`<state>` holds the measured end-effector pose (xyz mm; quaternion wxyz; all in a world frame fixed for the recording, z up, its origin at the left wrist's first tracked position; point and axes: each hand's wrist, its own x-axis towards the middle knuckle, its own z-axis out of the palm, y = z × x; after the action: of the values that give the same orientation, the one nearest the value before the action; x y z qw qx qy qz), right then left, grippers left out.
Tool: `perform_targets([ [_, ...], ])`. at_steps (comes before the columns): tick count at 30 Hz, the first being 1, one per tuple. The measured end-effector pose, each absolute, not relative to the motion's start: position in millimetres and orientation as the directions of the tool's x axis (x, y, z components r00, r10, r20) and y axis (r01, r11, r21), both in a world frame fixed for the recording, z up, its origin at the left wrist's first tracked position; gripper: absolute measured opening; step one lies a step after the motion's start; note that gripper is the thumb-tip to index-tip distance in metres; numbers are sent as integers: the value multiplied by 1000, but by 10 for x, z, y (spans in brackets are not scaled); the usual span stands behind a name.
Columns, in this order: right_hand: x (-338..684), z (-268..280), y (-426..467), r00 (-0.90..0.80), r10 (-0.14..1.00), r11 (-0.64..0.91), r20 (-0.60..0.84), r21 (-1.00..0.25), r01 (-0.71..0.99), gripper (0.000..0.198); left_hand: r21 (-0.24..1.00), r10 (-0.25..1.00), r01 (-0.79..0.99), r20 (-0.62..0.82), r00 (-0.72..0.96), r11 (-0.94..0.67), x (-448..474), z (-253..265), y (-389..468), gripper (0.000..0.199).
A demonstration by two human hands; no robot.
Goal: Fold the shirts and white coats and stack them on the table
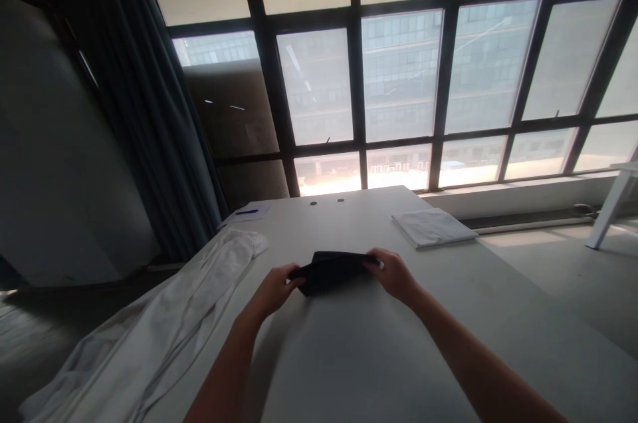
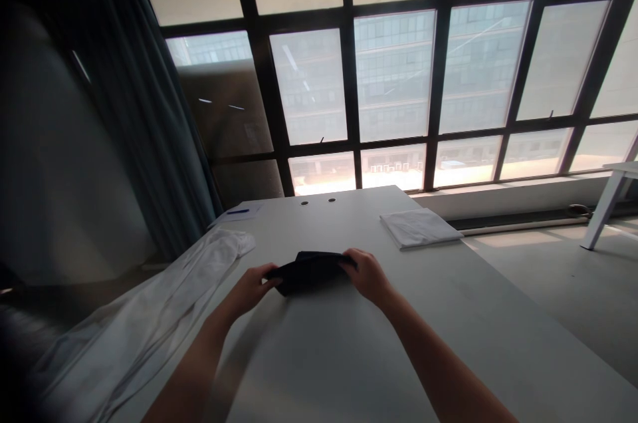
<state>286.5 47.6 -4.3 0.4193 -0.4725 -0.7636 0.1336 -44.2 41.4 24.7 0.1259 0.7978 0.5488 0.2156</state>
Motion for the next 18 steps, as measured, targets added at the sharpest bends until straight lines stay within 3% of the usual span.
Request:
perform_targets([
  [5,2964,412,246,-19,807,522,590,-699,488,29,745,913,527,340,227,-409,-447,535,294,37],
  [9,3027,645,110,70,805,527,588,-765,371,34,780,898,448,405,172,-438,-393,751,153,37],
  [11,3053,655,122,79,809,506,582,-758,412,35,787,911,460,369,182,-411,-347,762,133,41],
  [14,3077,555,210,36,812,417,583,-622,663,29,731,934,584,304,185,-354,-276,631,194,44],
  [18,3064,360,298,-85,866,314,493,-404,859,29,480,933,818,314,177,-317,-211,375,290,42],
])
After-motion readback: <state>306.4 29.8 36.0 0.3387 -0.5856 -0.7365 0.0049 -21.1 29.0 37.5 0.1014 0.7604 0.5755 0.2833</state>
